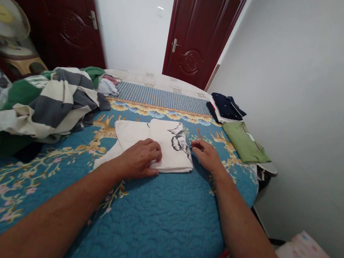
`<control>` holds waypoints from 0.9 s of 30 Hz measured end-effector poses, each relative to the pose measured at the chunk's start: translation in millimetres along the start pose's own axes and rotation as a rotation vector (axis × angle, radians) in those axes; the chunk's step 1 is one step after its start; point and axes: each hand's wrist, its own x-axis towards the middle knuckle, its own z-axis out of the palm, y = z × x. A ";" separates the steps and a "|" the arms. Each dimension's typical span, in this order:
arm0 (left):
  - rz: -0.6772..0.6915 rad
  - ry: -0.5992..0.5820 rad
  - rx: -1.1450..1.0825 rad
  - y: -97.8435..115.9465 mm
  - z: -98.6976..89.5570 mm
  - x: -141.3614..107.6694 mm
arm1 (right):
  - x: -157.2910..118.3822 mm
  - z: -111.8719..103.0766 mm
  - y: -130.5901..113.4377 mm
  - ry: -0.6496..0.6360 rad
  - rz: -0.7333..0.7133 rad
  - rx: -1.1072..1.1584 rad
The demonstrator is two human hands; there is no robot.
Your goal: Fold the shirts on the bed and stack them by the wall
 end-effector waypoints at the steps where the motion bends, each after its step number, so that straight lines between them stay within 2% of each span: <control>1: 0.007 0.007 0.015 0.5 0.6 0.7 | -1.9 -0.6 0.6 0.003 -0.008 0.006; 5: 0.034 -0.016 0.044 1.5 -4.2 -0.3 | -7.2 6.3 -3.8 -0.031 -0.107 -0.032; 8: 0.003 -0.059 0.033 1.5 -13.8 -3.6 | -7.9 11.0 -8.8 -0.064 -0.169 -0.139; 10: -0.038 -0.066 0.028 1.7 -18.6 -3.2 | -6.8 13.3 -11.7 -0.040 -0.197 -0.200; 12: -0.083 -0.020 0.025 2.3 -18.1 1.5 | -5.1 17.6 -15.3 0.043 -0.221 -0.243; 15: -0.147 0.097 0.061 4.6 -3.0 13.3 | -4.6 32.5 -22.9 0.138 -0.274 -0.309; 17: -0.224 0.112 0.138 6.4 14.0 19.0 | -7.3 46.5 -27.8 0.070 -0.307 -0.374; 21: -0.349 0.051 0.241 5.3 41.4 13.5 | -17.6 66.2 -32.6 -0.109 -0.271 -0.503; 24: -0.357 0.053 0.247 -1.9 46.6 1.7 | -19.6 65.9 -36.4 -0.151 -0.234 -0.535; 27: -0.355 0.074 0.237 -9.8 46.5 -4.6 | -6.0 62.9 -45.2 -0.188 -0.147 -0.533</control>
